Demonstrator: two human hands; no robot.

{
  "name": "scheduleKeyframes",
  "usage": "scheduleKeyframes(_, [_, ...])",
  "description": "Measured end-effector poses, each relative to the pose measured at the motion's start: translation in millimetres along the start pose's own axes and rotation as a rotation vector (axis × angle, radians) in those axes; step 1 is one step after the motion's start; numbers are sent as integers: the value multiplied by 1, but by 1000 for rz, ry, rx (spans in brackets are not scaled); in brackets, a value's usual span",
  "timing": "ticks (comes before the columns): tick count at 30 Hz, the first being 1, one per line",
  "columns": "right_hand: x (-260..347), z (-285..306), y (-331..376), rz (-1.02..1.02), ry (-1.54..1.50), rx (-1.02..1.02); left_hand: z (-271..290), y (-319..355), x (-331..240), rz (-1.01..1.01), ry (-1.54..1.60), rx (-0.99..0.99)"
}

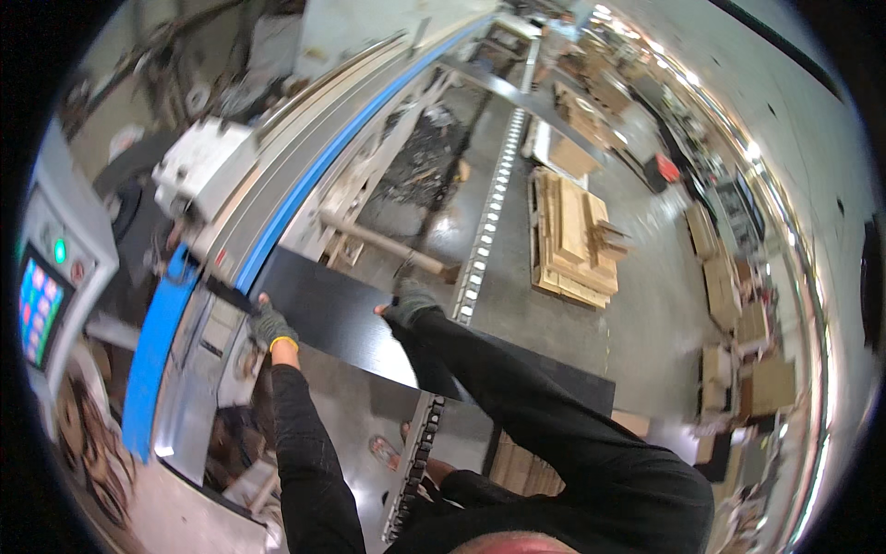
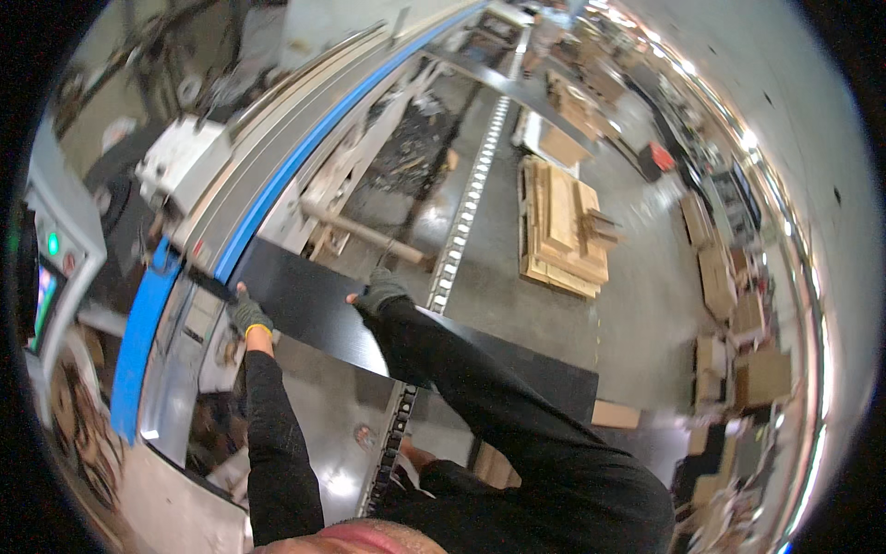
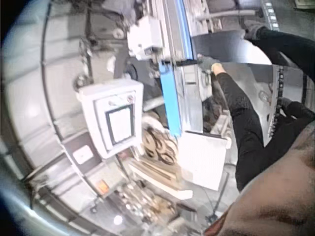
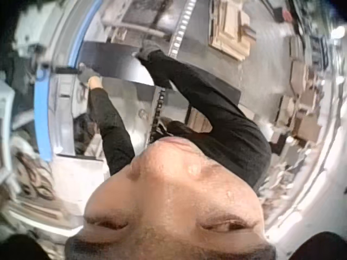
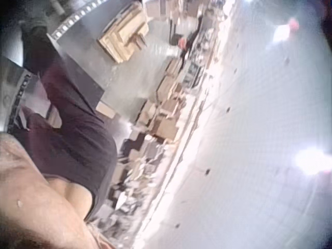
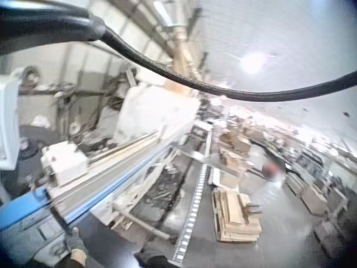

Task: The person picks up a sheet of paper from a stack of dark wood panels and places it on a nearby table. They then repeatedly pick up individual dark wood panels from the stack and feed them into a large industrial machine for processing.

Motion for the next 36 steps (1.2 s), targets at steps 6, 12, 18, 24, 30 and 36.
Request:
scheduleKeyframes(6, [14, 17, 190, 678, -7, -488, -95, -5, -31, -118, 224, 546])
scheduleKeyframes(12, [-181, -10, 391, 599, -83, -410, -61, 144, 66, -80, 342, 1616])
scheduleKeyframes(18, [-549, 25, 522, -575, 326, -297, 117, 334, 252, -751, -358, 969])
scheduleKeyframes(24, [-772, 66, 648, -1018, 138, -206, 181, 361, 252, -850, -705, 662])
scheduleKeyframes(30, [-824, 32, 660, -544, 295, 86, 188, 395, 237, -941, -795, 507])
scheduleKeyframes(36, [-766, 52, 624, -103, 578, 235, 184, 341, 265, -1158, -1133, 453])
Point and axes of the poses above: each hand's wrist, its own y-axis away from the middle knuckle, its own z-axis out of the back of the hand, x = y × z, the point moved 8 cm from there along -y, towards the middle knuckle, and after that the axes turned 5 degrees about -y, right-handed, at the moved point
